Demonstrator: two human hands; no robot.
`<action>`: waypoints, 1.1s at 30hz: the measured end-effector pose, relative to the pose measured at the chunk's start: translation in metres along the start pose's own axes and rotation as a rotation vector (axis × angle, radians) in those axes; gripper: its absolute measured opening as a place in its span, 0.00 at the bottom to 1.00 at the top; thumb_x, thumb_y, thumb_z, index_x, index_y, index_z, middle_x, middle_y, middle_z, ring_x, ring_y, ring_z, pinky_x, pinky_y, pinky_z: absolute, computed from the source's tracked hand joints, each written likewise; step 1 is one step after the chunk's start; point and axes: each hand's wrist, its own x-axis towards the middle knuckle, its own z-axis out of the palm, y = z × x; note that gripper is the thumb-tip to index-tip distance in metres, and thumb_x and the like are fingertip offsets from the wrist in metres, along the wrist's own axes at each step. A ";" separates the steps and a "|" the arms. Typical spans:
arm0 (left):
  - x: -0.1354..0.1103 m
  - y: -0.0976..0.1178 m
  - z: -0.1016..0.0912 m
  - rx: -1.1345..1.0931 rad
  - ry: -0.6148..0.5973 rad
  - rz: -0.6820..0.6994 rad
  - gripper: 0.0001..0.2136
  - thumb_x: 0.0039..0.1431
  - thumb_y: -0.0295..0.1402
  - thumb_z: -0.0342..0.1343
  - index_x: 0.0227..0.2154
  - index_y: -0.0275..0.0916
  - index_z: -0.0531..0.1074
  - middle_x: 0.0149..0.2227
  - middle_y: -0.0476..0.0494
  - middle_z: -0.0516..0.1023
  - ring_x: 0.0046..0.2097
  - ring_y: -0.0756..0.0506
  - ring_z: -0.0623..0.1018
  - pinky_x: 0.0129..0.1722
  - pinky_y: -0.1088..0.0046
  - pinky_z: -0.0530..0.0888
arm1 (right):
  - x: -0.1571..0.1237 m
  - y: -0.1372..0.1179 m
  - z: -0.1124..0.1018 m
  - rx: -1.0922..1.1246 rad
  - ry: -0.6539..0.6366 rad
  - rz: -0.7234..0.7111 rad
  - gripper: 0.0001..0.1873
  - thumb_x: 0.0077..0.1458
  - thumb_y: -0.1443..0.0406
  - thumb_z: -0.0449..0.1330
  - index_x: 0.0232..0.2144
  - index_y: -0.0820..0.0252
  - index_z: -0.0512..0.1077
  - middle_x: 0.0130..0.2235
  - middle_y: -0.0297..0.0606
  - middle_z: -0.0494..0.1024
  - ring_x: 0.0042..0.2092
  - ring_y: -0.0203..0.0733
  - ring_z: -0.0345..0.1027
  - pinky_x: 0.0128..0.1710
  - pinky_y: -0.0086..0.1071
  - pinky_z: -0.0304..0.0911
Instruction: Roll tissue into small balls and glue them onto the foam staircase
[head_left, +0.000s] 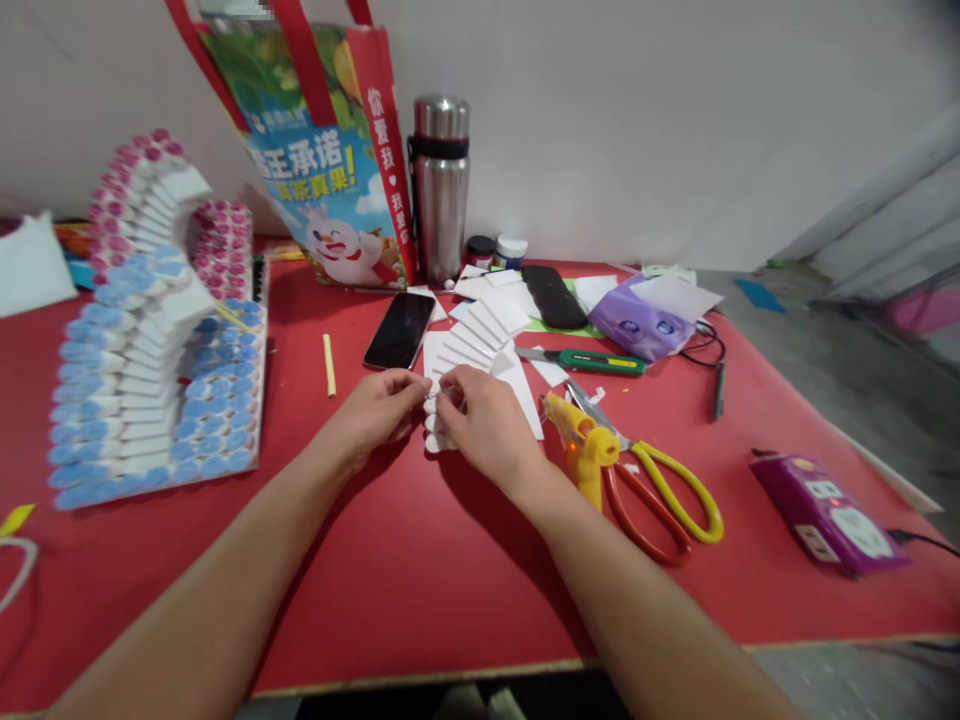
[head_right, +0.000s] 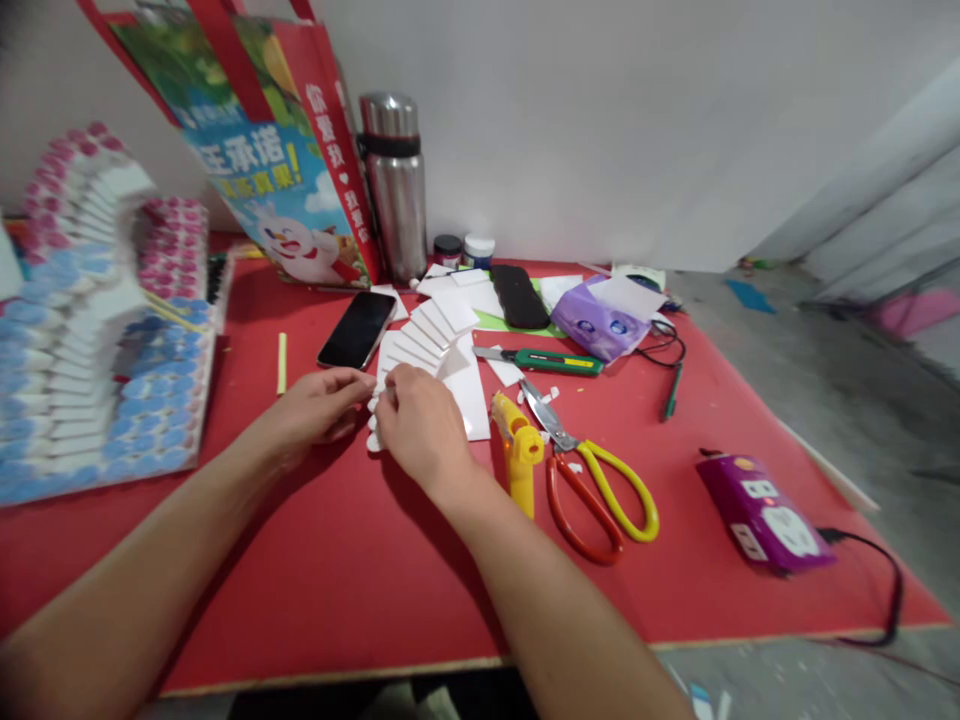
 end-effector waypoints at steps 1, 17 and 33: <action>0.000 0.000 0.000 -0.001 0.002 0.001 0.09 0.68 0.35 0.56 0.34 0.35 0.71 0.18 0.56 0.64 0.15 0.58 0.56 0.15 0.81 0.51 | 0.000 0.000 0.000 -0.034 -0.001 -0.010 0.10 0.65 0.68 0.55 0.43 0.65 0.75 0.40 0.45 0.83 0.38 0.42 0.74 0.39 0.32 0.61; 0.000 -0.001 -0.004 0.042 -0.052 0.012 0.11 0.63 0.40 0.60 0.34 0.35 0.73 0.19 0.53 0.68 0.16 0.56 0.60 0.15 0.80 0.54 | -0.012 -0.005 -0.008 -0.264 0.010 -0.046 0.15 0.69 0.66 0.52 0.49 0.63 0.77 0.47 0.46 0.81 0.44 0.47 0.75 0.43 0.36 0.62; 0.002 0.000 -0.002 0.003 -0.051 0.005 0.11 0.61 0.38 0.63 0.31 0.35 0.73 0.16 0.56 0.62 0.16 0.57 0.58 0.16 0.79 0.51 | -0.017 -0.003 0.000 -0.251 -0.032 -0.128 0.14 0.70 0.64 0.53 0.46 0.58 0.78 0.46 0.42 0.78 0.40 0.40 0.72 0.36 0.33 0.58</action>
